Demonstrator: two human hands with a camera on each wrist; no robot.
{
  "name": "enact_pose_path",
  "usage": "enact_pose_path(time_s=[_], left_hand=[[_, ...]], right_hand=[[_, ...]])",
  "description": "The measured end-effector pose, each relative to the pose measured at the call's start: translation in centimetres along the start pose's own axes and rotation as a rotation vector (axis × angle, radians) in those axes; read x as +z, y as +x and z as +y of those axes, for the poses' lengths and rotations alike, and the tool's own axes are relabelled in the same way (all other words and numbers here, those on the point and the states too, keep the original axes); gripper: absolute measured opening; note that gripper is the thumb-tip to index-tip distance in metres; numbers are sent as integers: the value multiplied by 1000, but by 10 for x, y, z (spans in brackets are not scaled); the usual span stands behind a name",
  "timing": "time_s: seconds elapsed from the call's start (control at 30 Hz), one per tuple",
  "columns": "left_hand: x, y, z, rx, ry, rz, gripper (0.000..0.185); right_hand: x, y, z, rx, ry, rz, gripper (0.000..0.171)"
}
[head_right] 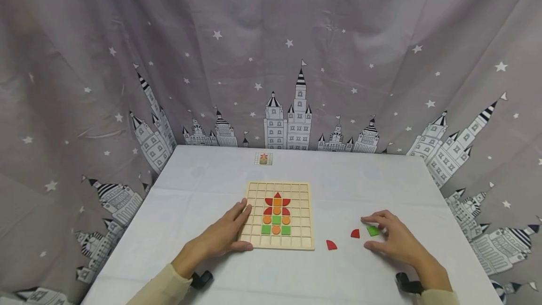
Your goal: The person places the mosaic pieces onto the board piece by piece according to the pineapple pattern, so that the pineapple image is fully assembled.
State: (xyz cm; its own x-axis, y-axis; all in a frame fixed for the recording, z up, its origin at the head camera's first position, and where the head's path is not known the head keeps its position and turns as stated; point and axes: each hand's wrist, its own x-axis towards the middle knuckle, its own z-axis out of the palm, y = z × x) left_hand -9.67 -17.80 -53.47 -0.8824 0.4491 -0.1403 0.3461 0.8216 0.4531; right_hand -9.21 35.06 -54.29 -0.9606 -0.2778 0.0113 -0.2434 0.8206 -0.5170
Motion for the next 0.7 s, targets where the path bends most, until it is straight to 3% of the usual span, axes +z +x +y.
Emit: enact_pose_path(time_s=[0.43, 0.57, 0.7], left_hand=[[0, -3, 1, -4, -29, -6, 119], [3, -2, -3, 29, -26, 15, 119], [0, -2, 1, 1, -31, -3, 118]], right_hand=[[2, 1, 4, -7, 108, 9, 31], [2, 1, 2, -7, 115, 4, 27], [2, 1, 0, 13, 115, -6, 27]])
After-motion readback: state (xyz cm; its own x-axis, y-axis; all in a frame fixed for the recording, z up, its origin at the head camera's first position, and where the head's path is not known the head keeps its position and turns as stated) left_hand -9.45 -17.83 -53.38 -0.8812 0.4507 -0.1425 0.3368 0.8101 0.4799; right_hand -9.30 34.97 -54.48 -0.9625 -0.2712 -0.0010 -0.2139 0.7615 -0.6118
